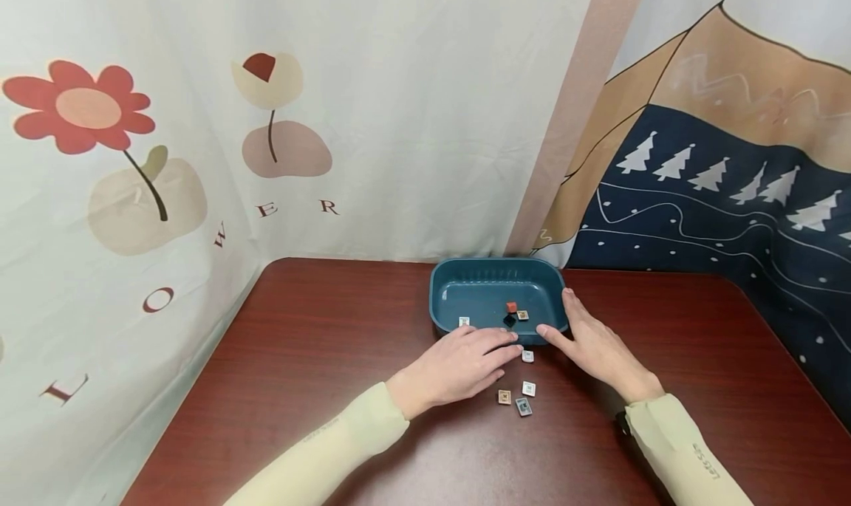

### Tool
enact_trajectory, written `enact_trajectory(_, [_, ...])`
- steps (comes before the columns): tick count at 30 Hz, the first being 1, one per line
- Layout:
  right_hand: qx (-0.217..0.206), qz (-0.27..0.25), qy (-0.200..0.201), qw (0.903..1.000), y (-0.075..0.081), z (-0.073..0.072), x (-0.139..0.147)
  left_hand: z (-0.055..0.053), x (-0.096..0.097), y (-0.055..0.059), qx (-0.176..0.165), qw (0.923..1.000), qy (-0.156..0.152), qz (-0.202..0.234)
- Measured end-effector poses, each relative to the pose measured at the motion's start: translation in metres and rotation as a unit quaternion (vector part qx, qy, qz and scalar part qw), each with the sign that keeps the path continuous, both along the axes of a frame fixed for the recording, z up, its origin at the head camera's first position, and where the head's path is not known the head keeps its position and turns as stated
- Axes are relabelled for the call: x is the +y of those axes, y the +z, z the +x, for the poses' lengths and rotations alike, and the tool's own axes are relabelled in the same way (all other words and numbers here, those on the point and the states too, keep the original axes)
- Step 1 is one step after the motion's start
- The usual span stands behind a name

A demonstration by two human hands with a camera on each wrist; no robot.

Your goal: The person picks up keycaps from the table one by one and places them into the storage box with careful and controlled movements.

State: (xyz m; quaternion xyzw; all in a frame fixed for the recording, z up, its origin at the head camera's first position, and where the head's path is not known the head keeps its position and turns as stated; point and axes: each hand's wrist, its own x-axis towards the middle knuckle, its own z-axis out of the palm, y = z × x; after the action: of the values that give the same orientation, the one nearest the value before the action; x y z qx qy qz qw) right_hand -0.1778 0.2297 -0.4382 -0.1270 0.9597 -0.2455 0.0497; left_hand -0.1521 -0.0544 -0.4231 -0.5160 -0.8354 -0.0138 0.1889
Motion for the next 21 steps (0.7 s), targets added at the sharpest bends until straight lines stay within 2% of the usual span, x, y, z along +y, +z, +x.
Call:
enact_trajectory(9, [-0.003, 0.002, -0.003, 1.0, 0.0, 0.0, 0.0, 0.004, 0.006, -0.009, 0.009, 0.9992, -0.015, -0.035])
enact_trajectory(15, [-0.011, 0.002, -0.003, 0.9999, -0.001, 0.0, 0.001, 0.008, 0.013, -0.013, 0.022, 0.9973, -0.002, -0.069])
enact_trajectory(21, [-0.011, 0.004, -0.004, 0.9999, -0.001, -0.001, 0.001, 0.008, 0.017, -0.016, 0.015, 0.9945, 0.014, -0.103])
